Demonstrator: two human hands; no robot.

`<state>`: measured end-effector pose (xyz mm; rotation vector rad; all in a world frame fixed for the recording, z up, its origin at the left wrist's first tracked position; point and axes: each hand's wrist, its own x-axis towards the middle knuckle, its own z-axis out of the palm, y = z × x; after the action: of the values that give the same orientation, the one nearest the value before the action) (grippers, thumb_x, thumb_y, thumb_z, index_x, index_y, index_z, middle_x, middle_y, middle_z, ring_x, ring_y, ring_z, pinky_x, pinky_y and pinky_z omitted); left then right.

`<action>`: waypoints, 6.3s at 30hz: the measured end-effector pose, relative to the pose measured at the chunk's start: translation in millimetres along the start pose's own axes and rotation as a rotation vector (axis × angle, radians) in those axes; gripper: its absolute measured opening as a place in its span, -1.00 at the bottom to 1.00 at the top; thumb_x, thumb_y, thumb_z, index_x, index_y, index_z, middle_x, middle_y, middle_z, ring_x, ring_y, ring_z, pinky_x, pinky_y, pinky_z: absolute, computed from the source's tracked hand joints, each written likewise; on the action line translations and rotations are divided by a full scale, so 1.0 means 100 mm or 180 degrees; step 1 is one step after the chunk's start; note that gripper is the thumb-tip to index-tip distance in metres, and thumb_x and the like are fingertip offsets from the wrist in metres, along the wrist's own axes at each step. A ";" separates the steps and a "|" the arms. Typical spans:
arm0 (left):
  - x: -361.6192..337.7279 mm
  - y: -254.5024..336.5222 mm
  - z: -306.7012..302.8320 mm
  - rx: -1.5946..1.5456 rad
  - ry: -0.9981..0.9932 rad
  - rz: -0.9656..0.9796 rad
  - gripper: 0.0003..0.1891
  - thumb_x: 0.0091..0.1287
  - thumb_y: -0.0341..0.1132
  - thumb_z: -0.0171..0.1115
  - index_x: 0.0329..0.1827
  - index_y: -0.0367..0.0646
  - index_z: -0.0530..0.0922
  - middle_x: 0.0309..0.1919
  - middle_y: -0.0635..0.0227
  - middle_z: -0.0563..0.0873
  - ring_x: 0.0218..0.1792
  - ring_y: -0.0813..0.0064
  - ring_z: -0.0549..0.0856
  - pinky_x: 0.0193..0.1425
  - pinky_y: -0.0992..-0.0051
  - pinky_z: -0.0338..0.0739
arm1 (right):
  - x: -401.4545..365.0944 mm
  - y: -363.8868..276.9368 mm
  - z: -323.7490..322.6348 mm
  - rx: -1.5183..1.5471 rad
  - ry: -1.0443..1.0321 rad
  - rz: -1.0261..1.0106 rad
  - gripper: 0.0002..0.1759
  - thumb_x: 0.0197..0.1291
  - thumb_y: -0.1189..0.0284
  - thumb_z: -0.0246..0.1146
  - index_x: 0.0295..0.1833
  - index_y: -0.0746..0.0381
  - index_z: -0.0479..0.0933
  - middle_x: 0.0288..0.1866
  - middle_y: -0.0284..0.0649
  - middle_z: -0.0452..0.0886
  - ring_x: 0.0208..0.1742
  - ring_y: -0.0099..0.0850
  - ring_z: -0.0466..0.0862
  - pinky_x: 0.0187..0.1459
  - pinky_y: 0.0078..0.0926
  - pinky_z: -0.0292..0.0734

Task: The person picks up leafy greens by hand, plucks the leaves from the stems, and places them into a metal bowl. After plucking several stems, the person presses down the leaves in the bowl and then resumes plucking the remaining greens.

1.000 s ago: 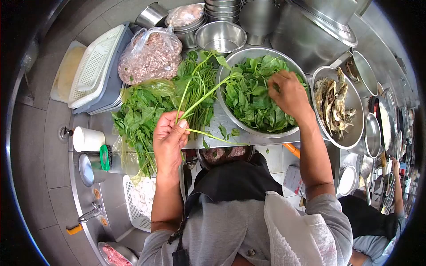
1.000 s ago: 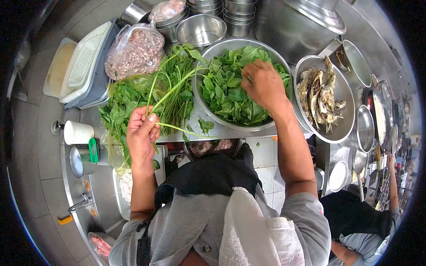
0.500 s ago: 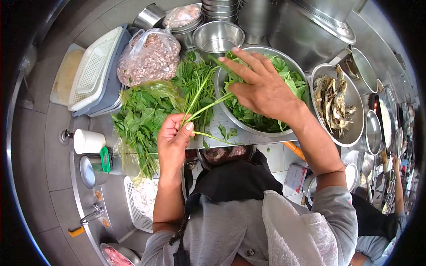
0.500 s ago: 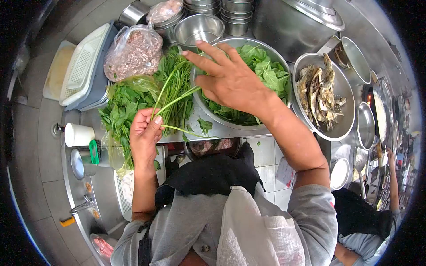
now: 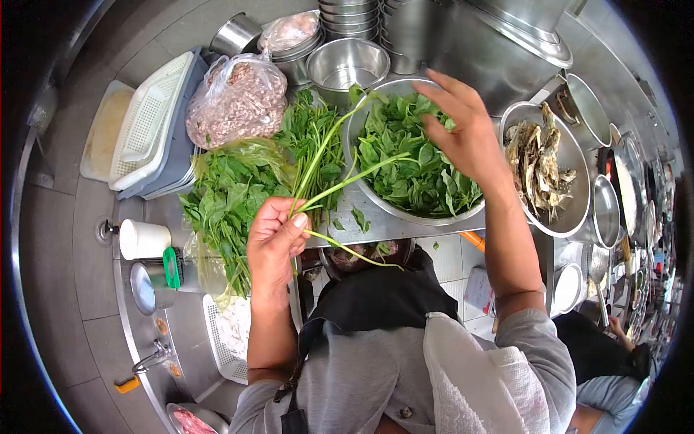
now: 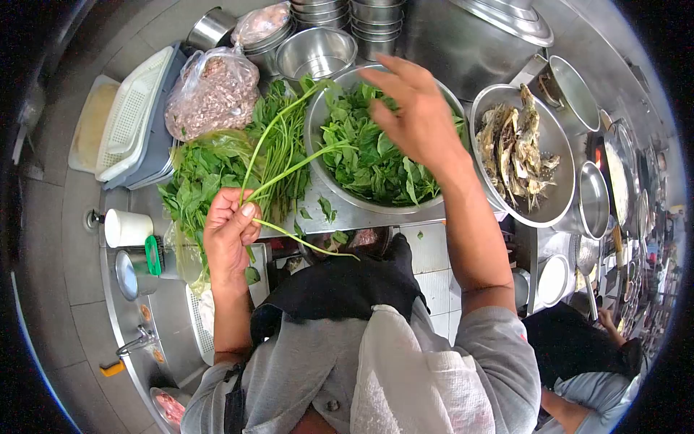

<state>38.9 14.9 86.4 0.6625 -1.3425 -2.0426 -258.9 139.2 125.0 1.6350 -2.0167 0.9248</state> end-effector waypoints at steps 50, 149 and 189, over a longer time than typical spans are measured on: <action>0.38 -0.53 -1.13 0.3931 0.1822 0.1370 -0.80 0.32 -0.34 0.25 -0.08 -0.22 0.67 -0.14 0.02 0.70 -0.09 -0.01 0.67 0.06 0.20 0.54 | -0.16 -0.81 0.59 0.0996 -0.0365 -0.0072 -0.68 0.12 0.60 0.30 0.04 0.24 0.63 0.03 -0.10 0.67 0.06 -0.12 0.63 0.13 -0.23 0.50; 0.31 -0.31 0.43 0.2355 0.0195 0.1302 -0.87 0.32 -0.46 0.35 -0.14 -0.33 0.65 -0.35 0.22 0.75 -0.37 0.53 0.68 -0.22 0.53 0.57 | -0.39 -0.24 0.24 0.2081 -0.0569 0.0991 -0.83 0.27 0.52 0.26 -0.07 0.32 0.67 -0.24 -0.12 0.71 -0.27 -0.34 0.71 -0.21 -0.42 0.59; 0.50 -0.68 -1.61 0.3702 0.2776 0.1528 -0.73 0.20 -0.38 0.36 -0.06 -0.25 0.64 -0.16 0.00 0.70 -0.03 0.00 0.65 0.09 0.18 0.52 | -0.31 0.61 1.08 -0.0371 -0.3191 0.0895 -0.34 0.45 -0.04 0.01 0.56 -0.05 0.19 0.65 -0.13 0.01 0.65 -0.11 0.00 0.54 0.11 -0.04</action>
<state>100.0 -101.2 -39.1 1.3135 -1.7431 -0.3089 -298.2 92.5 12.8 1.9906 -2.9069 -0.0280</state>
